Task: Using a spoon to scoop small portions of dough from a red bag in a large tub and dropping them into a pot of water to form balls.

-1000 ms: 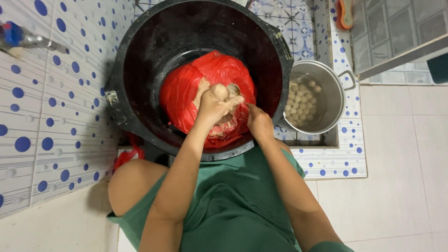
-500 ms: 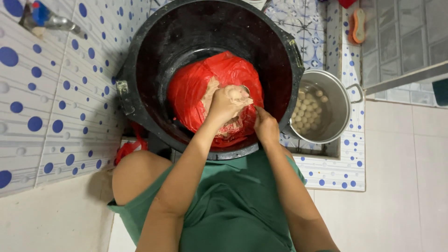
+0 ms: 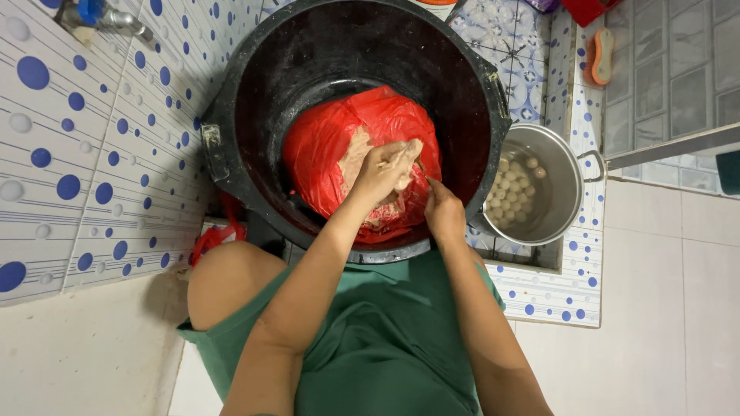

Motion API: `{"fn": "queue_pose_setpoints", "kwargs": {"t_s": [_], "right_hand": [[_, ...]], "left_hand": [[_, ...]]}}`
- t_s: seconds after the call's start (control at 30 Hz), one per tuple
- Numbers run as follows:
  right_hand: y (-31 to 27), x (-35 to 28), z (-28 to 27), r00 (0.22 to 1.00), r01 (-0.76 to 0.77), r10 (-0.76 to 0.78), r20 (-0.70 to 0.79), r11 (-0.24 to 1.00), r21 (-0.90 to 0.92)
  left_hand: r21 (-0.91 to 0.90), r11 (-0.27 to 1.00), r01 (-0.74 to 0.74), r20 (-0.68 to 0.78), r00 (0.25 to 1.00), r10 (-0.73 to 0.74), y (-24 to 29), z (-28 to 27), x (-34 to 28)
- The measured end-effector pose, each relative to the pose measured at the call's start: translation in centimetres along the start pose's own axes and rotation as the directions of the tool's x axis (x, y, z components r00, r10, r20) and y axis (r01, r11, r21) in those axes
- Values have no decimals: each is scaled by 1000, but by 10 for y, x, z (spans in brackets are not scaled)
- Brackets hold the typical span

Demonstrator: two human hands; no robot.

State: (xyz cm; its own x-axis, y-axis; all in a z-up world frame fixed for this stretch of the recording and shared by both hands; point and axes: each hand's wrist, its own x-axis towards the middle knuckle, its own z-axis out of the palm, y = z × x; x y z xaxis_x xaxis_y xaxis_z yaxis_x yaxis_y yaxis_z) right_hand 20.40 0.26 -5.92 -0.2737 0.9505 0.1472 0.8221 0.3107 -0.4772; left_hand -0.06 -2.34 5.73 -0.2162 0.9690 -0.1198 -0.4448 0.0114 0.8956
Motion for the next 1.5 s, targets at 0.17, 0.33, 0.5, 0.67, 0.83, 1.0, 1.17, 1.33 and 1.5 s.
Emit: {"fn": "queue_pose_setpoints", "kwargs": {"t_s": [0.17,0.33,0.5,0.67,0.83,1.0,1.17,1.33,1.5], "right_hand": [[-3,-1,-2,1000,12,-12,-8,999,-29],[-3,0,1,999,18,-19,-33,1000,-21],[-2,0,1,998,26,-27,-50,999,-29],[-1,0,-1,1000,11,-12,-17,1000,-24],[-2,-1,-1,1000,-2,2,-5,1000,-5],[-2,0,-3,1000,12,-12,-11,1000,-12],[-1,-1,-1,999,19,-20,-32,1000,-10],[-6,-1,-6,999,14,-13,-38,999,36],[0,-2,-2,997,44,-38,-69,995,91]], "left_hand": [[-34,999,-7,56,998,9,-18,0,2],[72,989,-126,75,990,120,-29,-5,10],[270,954,-128,14,992,129,-28,-3,9],[157,978,-140,54,990,133,-17,3,1],[-51,999,7,34,999,-5,-23,5,3],[148,973,-174,63,984,166,-32,-3,10],[145,976,-163,57,986,157,-39,-3,10],[333,923,-194,33,980,195,-48,-4,12],[158,976,-151,68,988,141,-9,13,-3]]}}
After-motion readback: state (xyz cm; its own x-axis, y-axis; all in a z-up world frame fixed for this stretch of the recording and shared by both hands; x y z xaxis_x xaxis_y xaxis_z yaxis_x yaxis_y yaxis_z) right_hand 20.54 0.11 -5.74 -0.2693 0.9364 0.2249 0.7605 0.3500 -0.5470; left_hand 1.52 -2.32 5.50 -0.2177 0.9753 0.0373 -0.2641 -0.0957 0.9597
